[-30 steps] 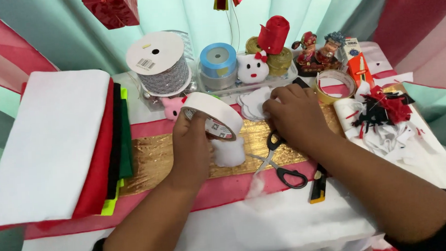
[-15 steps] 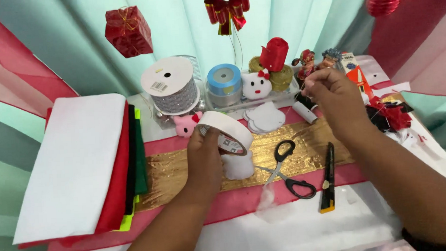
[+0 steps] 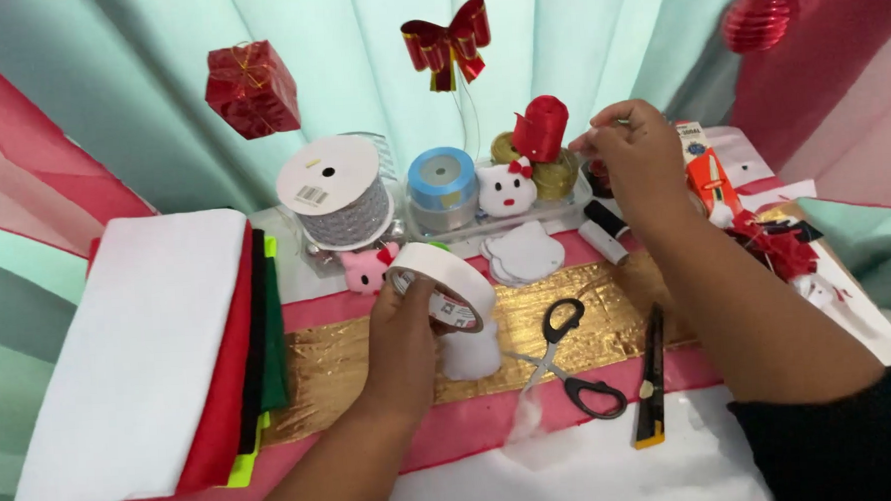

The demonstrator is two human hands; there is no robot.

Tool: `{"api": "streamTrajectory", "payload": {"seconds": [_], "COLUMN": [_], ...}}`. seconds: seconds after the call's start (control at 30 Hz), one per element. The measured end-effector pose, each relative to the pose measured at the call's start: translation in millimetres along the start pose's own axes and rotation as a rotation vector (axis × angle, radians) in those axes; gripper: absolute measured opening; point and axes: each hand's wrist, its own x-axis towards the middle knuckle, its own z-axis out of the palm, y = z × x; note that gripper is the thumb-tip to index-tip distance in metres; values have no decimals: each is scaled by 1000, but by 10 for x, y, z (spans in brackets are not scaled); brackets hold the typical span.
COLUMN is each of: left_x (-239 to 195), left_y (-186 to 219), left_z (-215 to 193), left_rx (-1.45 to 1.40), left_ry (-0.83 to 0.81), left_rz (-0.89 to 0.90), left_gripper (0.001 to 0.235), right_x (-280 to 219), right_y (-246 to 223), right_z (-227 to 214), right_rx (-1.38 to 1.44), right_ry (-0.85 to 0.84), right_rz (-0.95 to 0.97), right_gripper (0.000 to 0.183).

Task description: Decorating small felt shapes with tiny bows using adhesive tape and scissors

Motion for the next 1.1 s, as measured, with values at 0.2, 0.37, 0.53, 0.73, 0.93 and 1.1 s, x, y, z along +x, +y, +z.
{"api": "streamTrajectory", "payload": {"seconds": [0.2, 0.37, 0.53, 0.73, 0.93, 1.1], "left_x": [17, 100, -20, -58, 182, 126], "left_y": [-112, -151, -43, 21, -186, -144], "left_z": [20, -4, 51, 76, 30, 17], "left_rx": [119, 109, 74, 118, -41, 44], "left_ry": [-44, -41, -5, -24, 34, -7], "left_rz": [14, 51, 41, 40, -13, 39], "left_gripper": [29, 25, 22, 23, 16, 20], "right_x": [-60, 53, 44, 92, 5, -186], "right_y": [11, 257, 337, 325, -176, -666], "right_z": [31, 91, 83, 30, -119, -364], "right_rx": [-83, -204, -253, -367, -487, -574], "right_ry": [2, -55, -110, -64, -69, -89], "right_rz": [-48, -134, -126, -182, -12, 24], "right_gripper": [10, 10, 12, 12, 22, 22]}}
